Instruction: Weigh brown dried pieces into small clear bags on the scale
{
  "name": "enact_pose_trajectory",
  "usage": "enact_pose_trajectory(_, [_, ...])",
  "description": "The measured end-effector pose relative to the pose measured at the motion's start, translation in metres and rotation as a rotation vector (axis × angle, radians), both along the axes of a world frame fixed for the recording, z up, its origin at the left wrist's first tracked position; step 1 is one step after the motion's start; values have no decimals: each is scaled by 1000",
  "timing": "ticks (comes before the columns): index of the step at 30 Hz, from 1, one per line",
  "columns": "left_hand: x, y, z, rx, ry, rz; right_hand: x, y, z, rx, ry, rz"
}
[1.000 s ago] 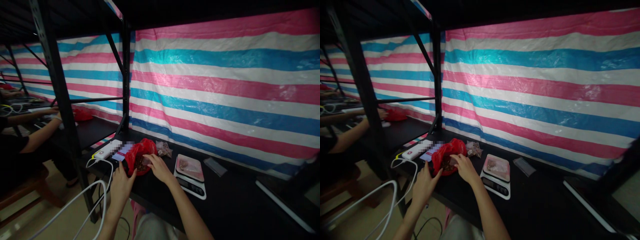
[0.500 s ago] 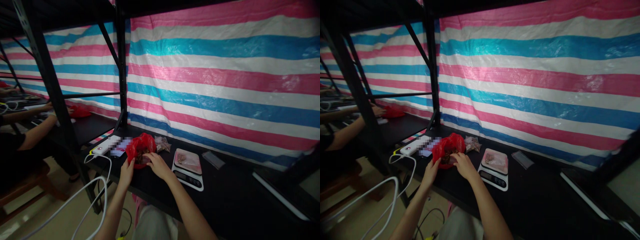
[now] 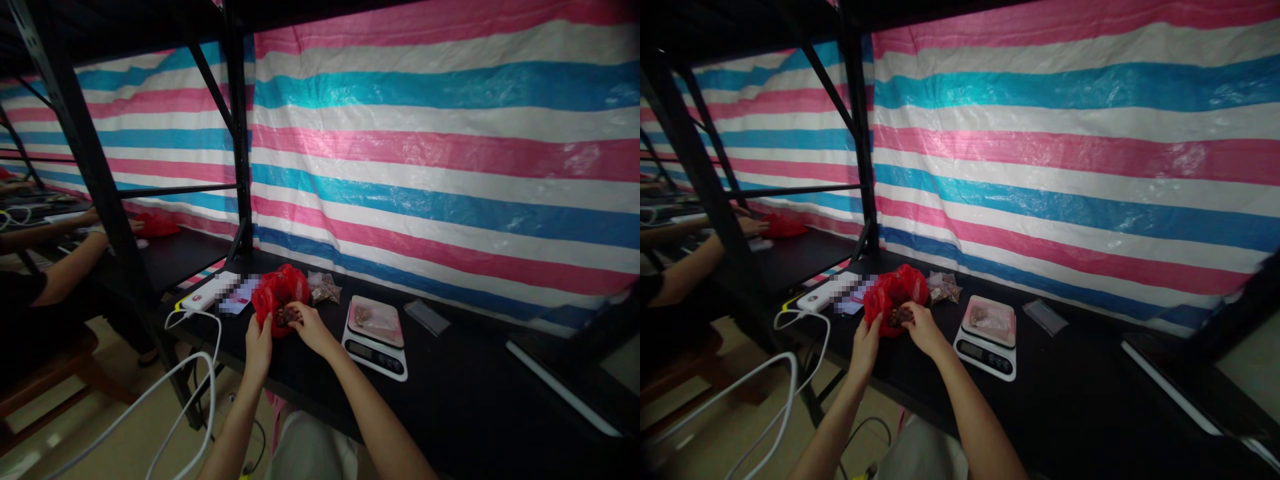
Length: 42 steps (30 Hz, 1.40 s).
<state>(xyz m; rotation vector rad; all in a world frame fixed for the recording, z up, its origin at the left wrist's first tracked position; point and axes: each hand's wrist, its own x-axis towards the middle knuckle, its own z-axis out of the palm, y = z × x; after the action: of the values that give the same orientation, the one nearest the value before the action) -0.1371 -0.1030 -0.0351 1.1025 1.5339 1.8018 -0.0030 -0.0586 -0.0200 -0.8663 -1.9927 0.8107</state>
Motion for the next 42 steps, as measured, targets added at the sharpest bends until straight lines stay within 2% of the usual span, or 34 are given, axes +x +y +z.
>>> enact_pose_trajectory(4, [2,2,-1,56,-9,-19,-2,3,-3,-47,61,29])
enact_pose_trajectory(8, [-3,5,-9,37,-55,31,-1,5,-3,-130,128,11])
enact_pose_trajectory(12, [-6,2,-14,46,-16,85,0,5,-3,-223,228,36])
enact_pose_trajectory(15, [3,-11,-7,94,107,219,2,5,0,-244,339,62])
enact_pose_trajectory(18, [23,-32,8,183,343,367,12,7,11,-213,486,59])
enact_pose_trajectory(20, [39,-43,21,239,465,370,29,7,23,-190,575,24])
enact_pose_trajectory(22, [56,-46,33,283,569,251,55,5,37,-168,633,-39])
enact_pose_trajectory(24, [74,-40,45,322,664,56,89,1,49,-148,655,-109])
enact_pose_trajectory(26, [94,-24,55,371,750,-221,127,-4,56,-130,672,-185])
enact_pose_trajectory(29, [125,10,65,440,866,-682,178,-10,54,-128,681,-277])
enact_pose_trajectory(31, [146,33,67,416,922,-885,202,-11,50,-151,736,-320])
enact_pose_trajectory(33, [163,53,65,364,939,-960,215,-11,47,-162,789,-339])
enact_pose_trajectory(36, [177,71,59,325,925,-1006,217,-9,45,-146,828,-311])
enact_pose_trajectory(42, [176,78,50,330,975,-1015,201,-9,44,-185,864,-230])
